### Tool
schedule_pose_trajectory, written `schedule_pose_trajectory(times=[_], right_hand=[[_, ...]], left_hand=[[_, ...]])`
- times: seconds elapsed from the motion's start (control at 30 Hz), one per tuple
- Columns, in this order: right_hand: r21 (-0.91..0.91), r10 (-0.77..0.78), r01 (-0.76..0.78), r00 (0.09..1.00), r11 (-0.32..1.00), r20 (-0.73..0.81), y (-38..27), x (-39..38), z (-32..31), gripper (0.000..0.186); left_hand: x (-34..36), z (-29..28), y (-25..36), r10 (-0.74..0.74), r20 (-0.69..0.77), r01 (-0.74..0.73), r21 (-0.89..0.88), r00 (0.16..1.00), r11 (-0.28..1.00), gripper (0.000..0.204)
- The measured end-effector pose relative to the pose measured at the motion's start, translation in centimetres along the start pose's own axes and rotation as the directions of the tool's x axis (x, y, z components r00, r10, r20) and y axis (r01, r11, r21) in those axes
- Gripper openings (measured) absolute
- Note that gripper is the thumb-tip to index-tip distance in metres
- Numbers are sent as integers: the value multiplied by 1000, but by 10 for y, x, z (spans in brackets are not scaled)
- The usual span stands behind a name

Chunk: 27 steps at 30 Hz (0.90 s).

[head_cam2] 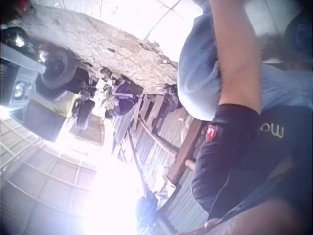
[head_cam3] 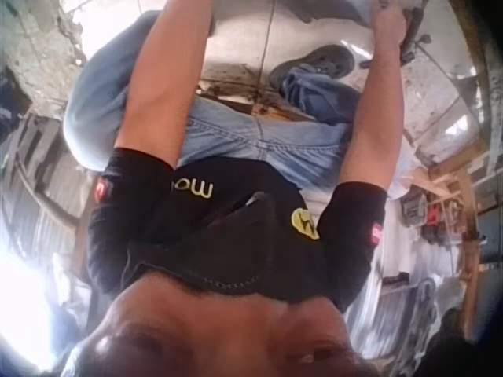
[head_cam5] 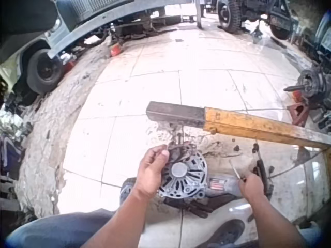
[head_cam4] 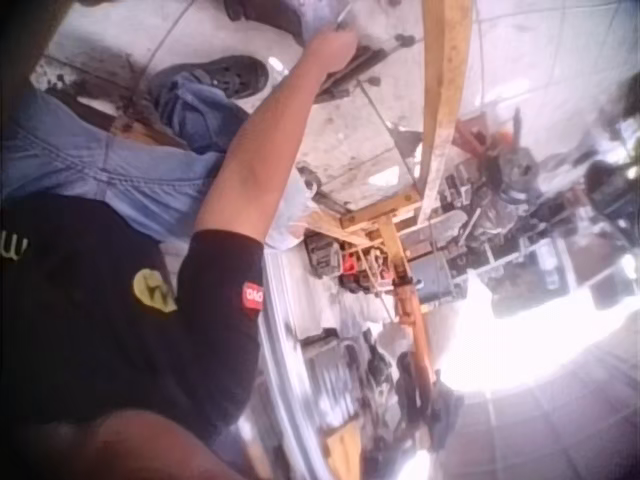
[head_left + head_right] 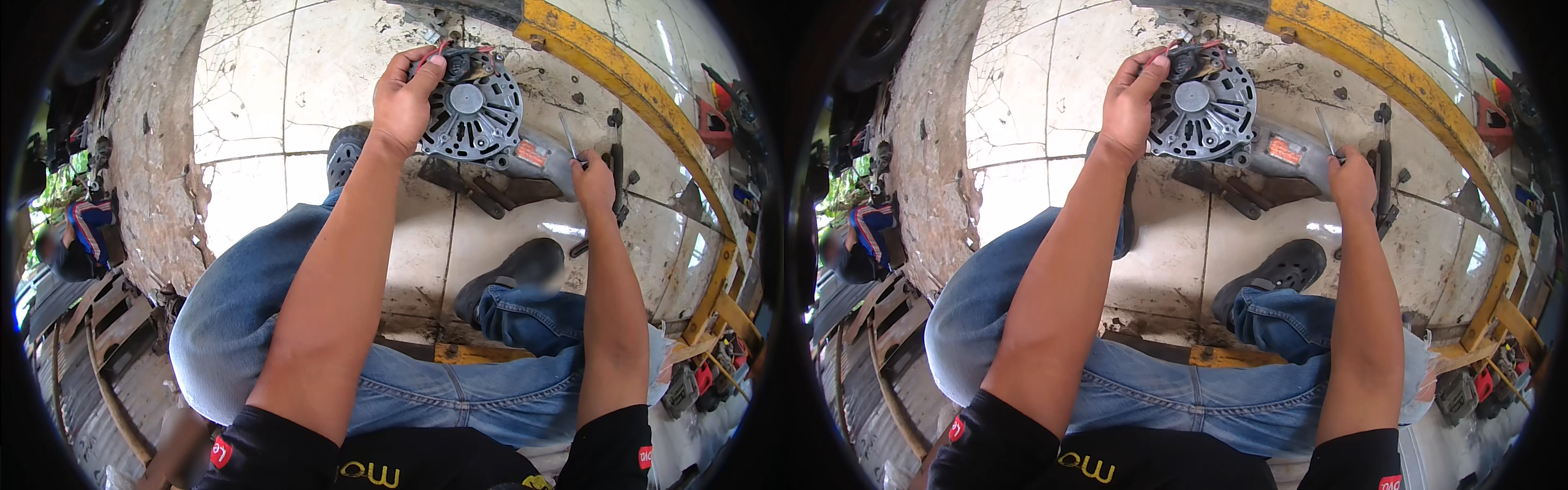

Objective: The person sits on the floor and uses a screwdriver to adjust components on a small electric motor. They repeatedly tighten or loosen screws on the motor housing and rotor area while holding the unit steady with the other hand.

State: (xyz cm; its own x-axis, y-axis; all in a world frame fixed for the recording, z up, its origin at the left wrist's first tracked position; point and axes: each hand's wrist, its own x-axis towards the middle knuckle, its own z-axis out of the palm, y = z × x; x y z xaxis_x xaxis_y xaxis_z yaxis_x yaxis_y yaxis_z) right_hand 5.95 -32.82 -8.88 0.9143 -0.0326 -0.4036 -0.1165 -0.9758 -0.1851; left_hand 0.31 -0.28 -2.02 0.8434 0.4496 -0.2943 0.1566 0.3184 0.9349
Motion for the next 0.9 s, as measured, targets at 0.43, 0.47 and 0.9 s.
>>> schedule_pose_trajectory(times=[0.43,0.47,0.9], right_hand=[[-58,9,-11,1000,998,-27,2,-13,0,32],[-57,-7,3,998,998,-61,2,-14,1,31],[-86,-337,391,869,916,362,-58,-81,64,19]], left_hand=[[0,2,-5,12,-15,-12,-13,1000,1000,38],[1,2,-6,12,-15,-12,-22,1000,1000,38],[0,5,-6,16,-35,-18,-37,999,999,37]])
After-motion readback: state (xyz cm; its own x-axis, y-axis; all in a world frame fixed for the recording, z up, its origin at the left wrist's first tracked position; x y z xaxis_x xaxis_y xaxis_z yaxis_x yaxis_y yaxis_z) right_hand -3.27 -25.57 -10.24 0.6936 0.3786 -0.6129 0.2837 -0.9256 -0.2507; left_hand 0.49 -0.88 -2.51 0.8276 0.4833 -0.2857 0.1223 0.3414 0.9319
